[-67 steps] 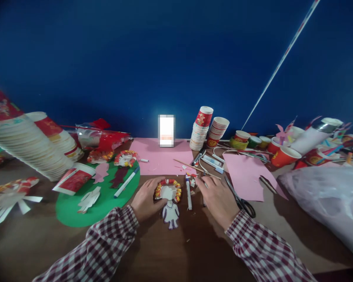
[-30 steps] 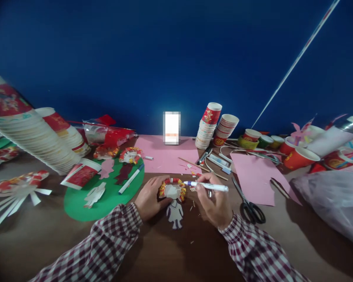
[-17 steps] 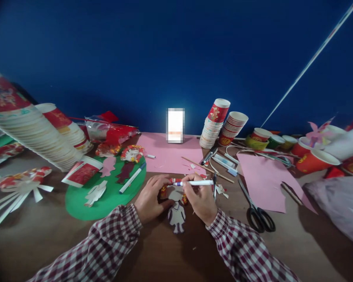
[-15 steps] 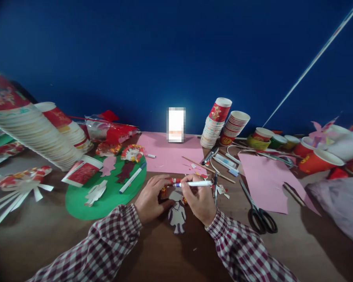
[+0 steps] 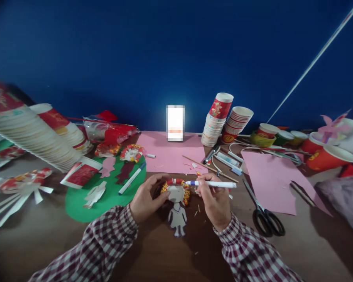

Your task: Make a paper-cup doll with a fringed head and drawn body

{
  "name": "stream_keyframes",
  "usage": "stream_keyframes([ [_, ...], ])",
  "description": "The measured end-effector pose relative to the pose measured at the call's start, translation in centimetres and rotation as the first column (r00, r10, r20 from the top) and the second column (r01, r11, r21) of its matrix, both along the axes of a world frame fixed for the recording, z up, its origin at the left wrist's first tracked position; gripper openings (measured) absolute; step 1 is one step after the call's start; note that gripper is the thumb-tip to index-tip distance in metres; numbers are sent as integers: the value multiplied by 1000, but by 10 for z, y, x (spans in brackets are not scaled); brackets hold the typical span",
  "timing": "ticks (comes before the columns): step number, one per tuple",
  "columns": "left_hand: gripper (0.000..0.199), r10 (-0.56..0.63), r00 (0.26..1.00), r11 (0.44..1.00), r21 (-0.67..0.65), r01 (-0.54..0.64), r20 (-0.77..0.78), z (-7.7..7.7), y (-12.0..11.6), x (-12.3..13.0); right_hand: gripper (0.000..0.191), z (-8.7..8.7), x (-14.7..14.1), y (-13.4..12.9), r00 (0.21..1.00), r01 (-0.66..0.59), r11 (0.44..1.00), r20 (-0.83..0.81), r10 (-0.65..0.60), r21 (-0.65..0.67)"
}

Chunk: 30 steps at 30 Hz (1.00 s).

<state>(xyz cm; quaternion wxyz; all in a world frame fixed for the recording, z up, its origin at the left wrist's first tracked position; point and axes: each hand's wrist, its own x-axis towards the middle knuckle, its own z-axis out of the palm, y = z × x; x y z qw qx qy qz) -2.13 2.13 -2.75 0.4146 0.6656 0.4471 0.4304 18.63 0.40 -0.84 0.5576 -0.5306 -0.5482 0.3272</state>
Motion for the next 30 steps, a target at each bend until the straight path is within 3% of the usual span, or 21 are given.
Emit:
stream_keyframes([
  [2, 36, 30, 984, 993, -115, -9, 178, 0, 2, -1, 19, -1, -1, 0, 1000, -13, 1000, 18, 14, -12],
  [4, 31, 76, 971, 986, -159, -40, 228, 1, 5, -2, 19, 0, -2, -1, 998, -31, 999, 46, 31, -11],
  [18, 39, 271, 954, 963, -49, -267, 129, 3, 9, -6, 17, 7, -5, -4, 973, -1, 998, 232, -15, 68],
  [22, 47, 252, 964, 968, -17, -251, 80, 5, 6, -6, 12, 11, -10, -8, 882, -157, 977, 466, 73, 146],
  [27, 24, 156, 988, 987, 23, -157, 17, 7, 0, -3, 34, 13, -2, -15, 723, -325, 932, 678, 133, 164],
  [30, 41, 69, 996, 995, 70, -64, -63, 4, -1, 0, 39, 14, 17, -23, 657, -320, 936, 746, 106, 148],
])
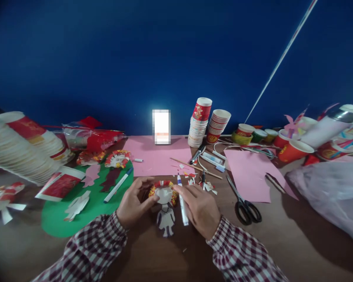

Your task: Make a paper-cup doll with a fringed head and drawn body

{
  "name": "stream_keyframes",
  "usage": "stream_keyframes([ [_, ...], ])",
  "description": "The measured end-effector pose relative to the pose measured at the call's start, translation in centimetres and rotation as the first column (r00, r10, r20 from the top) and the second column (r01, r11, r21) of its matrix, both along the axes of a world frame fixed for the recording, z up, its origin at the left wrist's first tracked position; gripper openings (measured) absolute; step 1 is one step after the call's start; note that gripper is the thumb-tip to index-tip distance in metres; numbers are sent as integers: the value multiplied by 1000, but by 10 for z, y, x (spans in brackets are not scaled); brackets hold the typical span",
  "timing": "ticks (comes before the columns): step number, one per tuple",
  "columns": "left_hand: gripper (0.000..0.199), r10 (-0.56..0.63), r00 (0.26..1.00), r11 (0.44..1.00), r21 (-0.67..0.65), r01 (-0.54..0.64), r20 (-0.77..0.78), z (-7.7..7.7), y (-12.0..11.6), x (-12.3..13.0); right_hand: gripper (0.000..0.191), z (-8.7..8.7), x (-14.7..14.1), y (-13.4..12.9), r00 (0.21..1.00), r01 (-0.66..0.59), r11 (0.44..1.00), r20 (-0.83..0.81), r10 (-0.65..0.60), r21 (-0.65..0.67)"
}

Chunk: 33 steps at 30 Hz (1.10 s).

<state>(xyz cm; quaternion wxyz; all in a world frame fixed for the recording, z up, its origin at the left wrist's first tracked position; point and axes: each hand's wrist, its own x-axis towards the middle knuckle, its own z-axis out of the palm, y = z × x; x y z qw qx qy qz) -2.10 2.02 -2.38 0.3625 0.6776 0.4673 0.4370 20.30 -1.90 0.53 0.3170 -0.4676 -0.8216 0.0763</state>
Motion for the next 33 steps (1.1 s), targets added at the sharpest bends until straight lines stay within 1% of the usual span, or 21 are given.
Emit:
stream_keyframes([
  [2, 58, -41, 995, 999, 24, 43, -86, -2, 0, 2, 38, 0, 18, -5, 984, 82, 996, 152, -88, 44],
  [4, 66, -59, 982, 997, 37, 66, -179, -2, 0, 3, 38, -1, 38, -9, 949, 152, 987, 271, -159, 48],
  [5, 68, -64, 972, 996, 40, 75, -225, -1, 0, 3, 39, -1, 48, -9, 927, 169, 985, 332, -173, 42],
  [7, 68, -71, 956, 995, 46, 88, -285, 1, 0, 3, 39, -3, 66, -8, 865, 230, 969, 437, -246, 89],
  [9, 69, -75, 951, 994, 48, 93, -301, 2, 0, 3, 44, -5, 78, -5, 793, 260, 956, 534, -293, 137],
  [12, 69, -80, 950, 994, 51, 100, -301, 1, 0, 1, 44, -8, 85, 1, 708, 270, 949, 633, -312, 165],
  [16, 68, -82, 947, 993, 50, 103, -312, -2, 1, 1, 40, -10, 83, 4, 642, 248, 950, 702, -309, 192],
  [19, 64, -74, 947, 994, 53, 95, -312, -2, 2, 1, 41, -10, 83, 3, 632, 227, 956, 719, -289, 185],
  [24, 64, -64, 949, 994, 69, 89, -308, -1, 0, 2, 41, -8, 93, -3, 676, 195, 972, 700, -232, 133],
  [29, 65, -76, 942, 991, 83, 109, -326, -3, 2, 2, 49, -10, 100, -7, 688, 161, 979, 697, -203, 126],
  [31, 65, -67, 938, 985, 126, 116, -339, -2, 2, 1, 51, -11, 99, -8, 670, 168, 976, 710, -216, 138],
  [33, 60, -34, 929, 968, 219, 123, -368, 2, -1, 1, 53, -9, 97, -10, 634, 185, 970, 735, -241, 159],
])
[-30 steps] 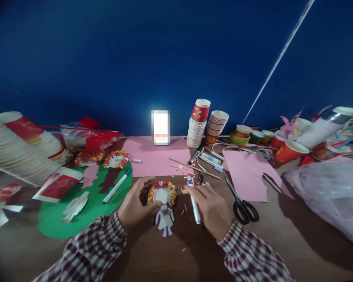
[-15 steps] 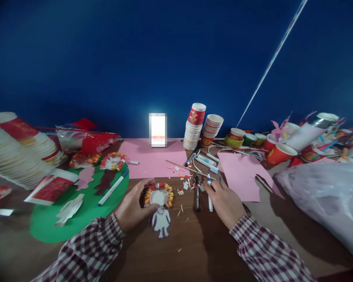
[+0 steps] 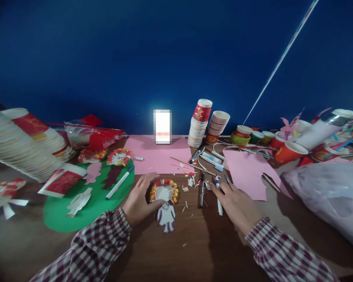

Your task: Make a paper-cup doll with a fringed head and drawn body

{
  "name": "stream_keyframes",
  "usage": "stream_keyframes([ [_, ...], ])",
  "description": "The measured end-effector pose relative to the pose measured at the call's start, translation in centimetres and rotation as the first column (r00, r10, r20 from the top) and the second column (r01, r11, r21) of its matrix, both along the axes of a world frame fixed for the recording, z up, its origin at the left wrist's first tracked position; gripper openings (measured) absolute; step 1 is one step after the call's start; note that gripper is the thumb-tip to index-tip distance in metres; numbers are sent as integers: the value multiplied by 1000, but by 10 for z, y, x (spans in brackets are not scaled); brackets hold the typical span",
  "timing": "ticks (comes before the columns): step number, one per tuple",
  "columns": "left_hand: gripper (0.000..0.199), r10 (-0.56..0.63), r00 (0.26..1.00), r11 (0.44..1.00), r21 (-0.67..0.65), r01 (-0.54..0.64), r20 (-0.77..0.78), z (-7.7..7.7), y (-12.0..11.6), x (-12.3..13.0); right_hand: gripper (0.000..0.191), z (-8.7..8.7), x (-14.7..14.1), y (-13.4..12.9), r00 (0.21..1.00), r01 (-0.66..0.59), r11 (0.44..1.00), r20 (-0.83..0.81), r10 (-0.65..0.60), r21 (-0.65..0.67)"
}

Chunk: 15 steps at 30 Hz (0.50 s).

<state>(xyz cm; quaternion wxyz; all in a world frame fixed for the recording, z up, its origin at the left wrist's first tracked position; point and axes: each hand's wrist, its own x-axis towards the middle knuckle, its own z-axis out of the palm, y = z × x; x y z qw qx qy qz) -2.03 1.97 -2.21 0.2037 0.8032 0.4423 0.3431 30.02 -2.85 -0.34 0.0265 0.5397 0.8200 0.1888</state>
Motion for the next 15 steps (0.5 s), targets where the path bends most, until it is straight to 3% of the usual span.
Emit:
stream_keyframes([
  [3, 38, -28, 997, 980, 193, 41, -70, 8, -9, -1, 54, 10, -4, -1, 999, 22, 1000, 42, -23, 11],
  [6, 16, -67, 989, 947, 303, 105, -132, 14, -17, -3, 50, 24, -11, 1, 999, 9, 1000, 48, -9, 0],
  [10, 17, -71, 987, 948, 298, 113, -147, 17, -15, -7, 42, 33, -28, 10, 994, -102, 994, 45, 104, -35],
  [15, 24, -68, 995, 967, 242, 84, -76, 14, -6, -12, 31, 28, -47, 21, 970, -229, 973, 79, 231, -33],
])
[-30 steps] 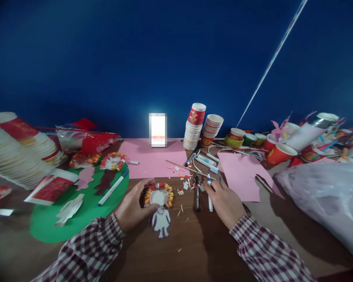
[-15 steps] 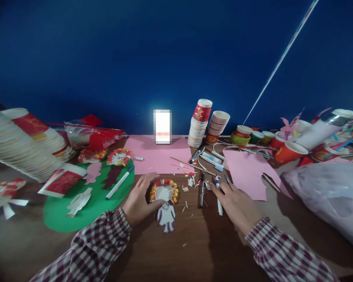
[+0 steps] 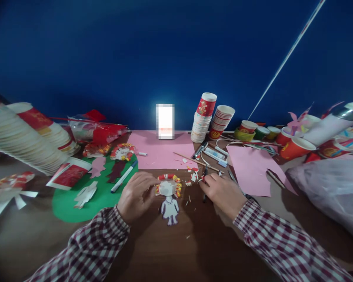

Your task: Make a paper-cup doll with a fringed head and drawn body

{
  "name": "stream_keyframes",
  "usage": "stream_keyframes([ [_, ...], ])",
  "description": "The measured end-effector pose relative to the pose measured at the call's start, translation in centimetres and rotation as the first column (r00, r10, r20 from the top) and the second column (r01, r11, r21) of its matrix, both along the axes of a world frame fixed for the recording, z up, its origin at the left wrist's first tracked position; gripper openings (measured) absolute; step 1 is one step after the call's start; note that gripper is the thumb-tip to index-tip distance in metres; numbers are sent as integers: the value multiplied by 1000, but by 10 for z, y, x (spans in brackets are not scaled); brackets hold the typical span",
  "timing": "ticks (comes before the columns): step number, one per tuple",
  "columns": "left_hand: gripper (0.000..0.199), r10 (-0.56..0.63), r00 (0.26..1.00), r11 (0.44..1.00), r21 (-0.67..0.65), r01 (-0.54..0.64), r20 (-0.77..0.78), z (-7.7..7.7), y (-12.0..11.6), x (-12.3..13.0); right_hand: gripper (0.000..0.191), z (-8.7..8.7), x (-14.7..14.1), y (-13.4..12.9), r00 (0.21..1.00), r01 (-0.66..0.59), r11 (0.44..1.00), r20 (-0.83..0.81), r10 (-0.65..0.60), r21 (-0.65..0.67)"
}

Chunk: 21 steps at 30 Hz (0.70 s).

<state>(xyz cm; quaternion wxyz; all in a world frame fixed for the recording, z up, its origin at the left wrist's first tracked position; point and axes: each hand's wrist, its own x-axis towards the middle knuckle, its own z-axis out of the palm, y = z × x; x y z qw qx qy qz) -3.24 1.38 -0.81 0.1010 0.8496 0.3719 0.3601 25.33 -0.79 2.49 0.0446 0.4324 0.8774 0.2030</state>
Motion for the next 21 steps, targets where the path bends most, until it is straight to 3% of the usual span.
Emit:
stream_keyframes([
  [4, 25, -76, 997, 996, -35, 77, 13, -2, -2, 1, 19, -4, -2, 4, 999, -53, 999, 1, 53, -7],
  [9, 35, -147, 989, 988, -54, 147, -8, 0, -6, 3, 18, 0, 3, 7, 993, -111, 994, -34, 112, 22],
  [15, 42, -81, 995, 986, -154, 71, -62, -1, -6, 2, 9, 16, -4, 2, 974, -86, 983, -193, 118, 165],
  [18, 48, -99, 994, 979, -183, 87, -55, -4, -4, 2, 6, 21, -15, -4, 897, -95, 979, -410, 163, 182],
  [21, 50, -121, 993, 976, -187, 117, -10, -8, -2, 3, 10, 22, -29, -11, 735, -78, 997, -675, 62, 7],
])
